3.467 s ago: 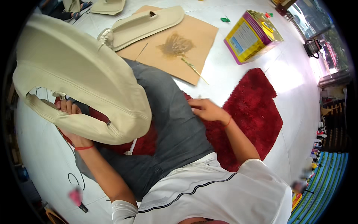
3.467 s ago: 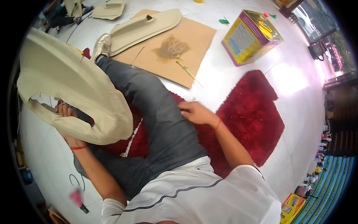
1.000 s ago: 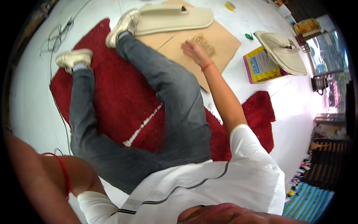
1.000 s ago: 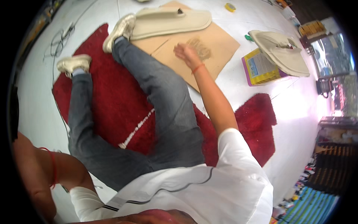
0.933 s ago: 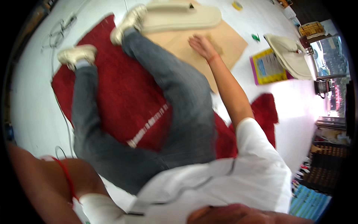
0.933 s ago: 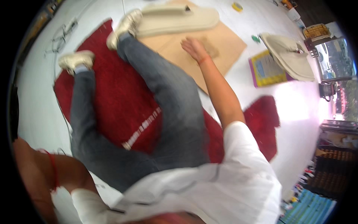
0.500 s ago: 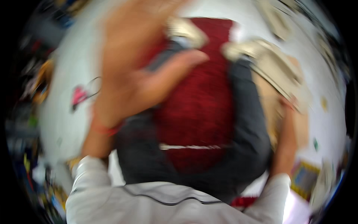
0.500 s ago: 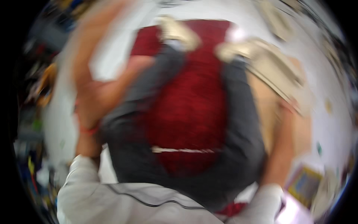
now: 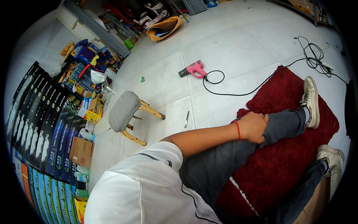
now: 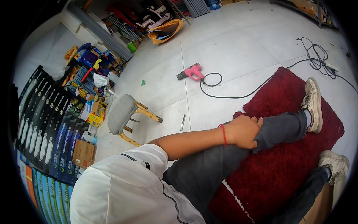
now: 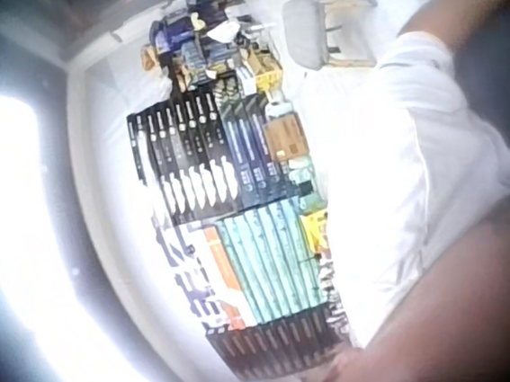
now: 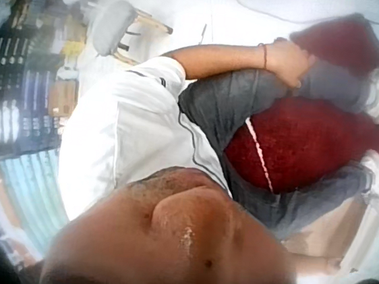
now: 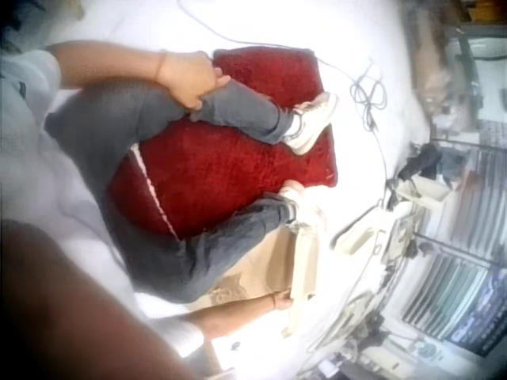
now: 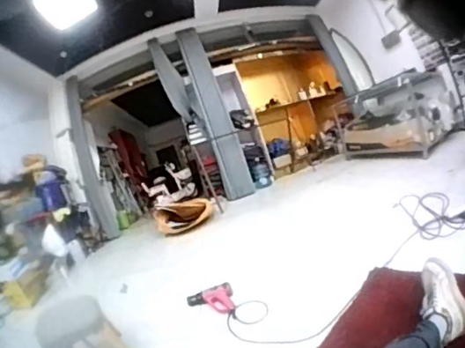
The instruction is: The person is repairing a beige cap by hand. They manipulate the cap's interior, apply a substance with a brush, and fold and press the edges to secure the repair.
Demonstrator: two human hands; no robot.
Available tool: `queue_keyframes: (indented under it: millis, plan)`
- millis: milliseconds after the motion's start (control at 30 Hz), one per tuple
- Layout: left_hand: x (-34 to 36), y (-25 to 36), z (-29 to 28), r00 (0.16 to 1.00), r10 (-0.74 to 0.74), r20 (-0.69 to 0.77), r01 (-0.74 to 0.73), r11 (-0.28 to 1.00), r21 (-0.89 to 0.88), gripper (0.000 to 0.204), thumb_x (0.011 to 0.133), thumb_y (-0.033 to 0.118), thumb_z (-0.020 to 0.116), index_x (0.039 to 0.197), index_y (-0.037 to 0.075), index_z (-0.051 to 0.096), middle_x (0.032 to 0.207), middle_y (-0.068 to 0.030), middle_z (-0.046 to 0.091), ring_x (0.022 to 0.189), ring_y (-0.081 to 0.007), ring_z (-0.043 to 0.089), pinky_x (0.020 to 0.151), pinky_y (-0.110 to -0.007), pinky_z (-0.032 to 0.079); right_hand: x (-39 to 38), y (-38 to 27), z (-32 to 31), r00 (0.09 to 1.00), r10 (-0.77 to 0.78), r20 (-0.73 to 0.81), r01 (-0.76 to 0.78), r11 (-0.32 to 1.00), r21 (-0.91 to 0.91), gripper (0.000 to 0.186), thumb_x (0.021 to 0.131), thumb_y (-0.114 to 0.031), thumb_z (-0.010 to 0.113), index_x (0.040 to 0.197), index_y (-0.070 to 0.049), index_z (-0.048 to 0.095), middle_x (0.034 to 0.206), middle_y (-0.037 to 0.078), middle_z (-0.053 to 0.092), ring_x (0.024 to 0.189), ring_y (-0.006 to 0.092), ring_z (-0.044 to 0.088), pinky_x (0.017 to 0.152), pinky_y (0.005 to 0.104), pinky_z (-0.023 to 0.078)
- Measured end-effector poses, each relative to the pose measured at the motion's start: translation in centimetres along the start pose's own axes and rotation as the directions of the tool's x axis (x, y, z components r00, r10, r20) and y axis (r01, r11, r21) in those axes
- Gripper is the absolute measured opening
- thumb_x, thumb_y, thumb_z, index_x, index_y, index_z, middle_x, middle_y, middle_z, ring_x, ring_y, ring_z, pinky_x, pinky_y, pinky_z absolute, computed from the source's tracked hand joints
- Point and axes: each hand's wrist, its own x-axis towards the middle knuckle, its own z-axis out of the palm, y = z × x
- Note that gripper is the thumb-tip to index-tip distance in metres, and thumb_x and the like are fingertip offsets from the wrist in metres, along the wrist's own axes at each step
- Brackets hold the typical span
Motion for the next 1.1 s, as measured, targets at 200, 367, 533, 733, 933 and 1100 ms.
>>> queue_keyframes:
  millis: [200,367,533,733,933,1100]
  plan:
    - [0.2,0.8,-0.2,0.993,0.031,-0.11,-0.038,0.997,-0.065,0.049,0.086,0.031,0.066,0.111,-0.01,0.071,0.105,-0.0246,0.071,0.091,-0.0357,0.072,0.078,-0.045,0.057,-8.8,-1.2,2.2,0.997,-0.075,0.018,0.074,0.996,0.042,0.044,0.106,-0.026,0.054,0.144,-0.003,0.05,0.139,0.015,0.056,0.122,0.0254,0.052,0.101,0.0397,0.043]
    - [0.0,-0.1,2.9,0.781,0.156,-0.604,-0.517,0.705,-0.485,0.047,0.101,0.033,0.059,0.073,-0.001,0.074,0.085,-0.0159,0.075,0.07,-0.0256,0.072,0.067,-0.04,0.057,-15.5,-1.8,3.0,0.994,-0.107,0.035,0.104,0.991,0.081,0.046,0.107,-0.025,0.053,0.146,-0.001,0.048,0.144,0.016,0.053,0.128,0.0254,0.049,0.107,0.04,0.041]
    - [0.6,2.9,1.8,0.954,-0.101,-0.281,-0.264,0.155,-0.952,0.045,0.109,0.041,0.053,0.119,-0.001,0.065,0.102,-0.0132,0.075,0.074,-0.0165,0.072,0.072,-0.033,0.057,-21.1,-3.4,2.6,0.986,-0.165,0.031,0.162,0.983,0.082,0.047,0.108,-0.024,0.051,0.149,0.0,0.046,0.149,0.017,0.051,0.134,0.0253,0.047,0.113,0.0403,0.038]
    - [2.3,4.4,-0.4,0.961,0.198,-0.191,-0.118,-0.331,-0.936,0.092,0.102,0.066,0.049,0.161,-0.001,0.025,0.159,-0.0151,0.04,0.134,-0.0257,0.051,0.107,-0.046,0.045,-25.1,-4.6,1.4,0.978,-0.207,0.003,0.206,0.976,0.076,0.049,0.109,-0.022,0.05,0.152,0.002,0.044,0.154,0.017,0.048,0.141,0.0253,0.044,0.119,0.0406,0.035]
    - [6.7,1.8,1.1,0.935,0.355,-0.013,0.18,-0.505,-0.844,0.09,0.102,0.071,0.043,0.142,-0.009,0.055,0.125,-0.0172,0.072,0.117,-0.0224,0.067,0.105,-0.034,0.05,-26.3,-1.3,1.4,0.992,-0.109,-0.057,0.118,0.975,0.188,0.045,0.11,-0.017,0.048,0.15,0.004,0.049,0.156,0.018,0.05,0.144,0.0266,0.046,0.124,0.0433,0.034]
    - [4.3,2.5,0.6,0.91,0.392,0.134,0.239,-0.235,-0.942,0.065,0.108,0.054,0.047,0.141,-0.001,0.059,0.134,-0.0122,0.068,0.118,-0.0153,0.067,0.103,-0.032,0.053,-26.9,0.3,2.2,0.929,-0.222,0.297,0.206,0.975,0.084,0.039,0.109,-0.013,0.052,0.143,0.008,0.051,0.144,0.017,0.059,0.135,0.0245,0.055,0.117,0.0402,0.042]
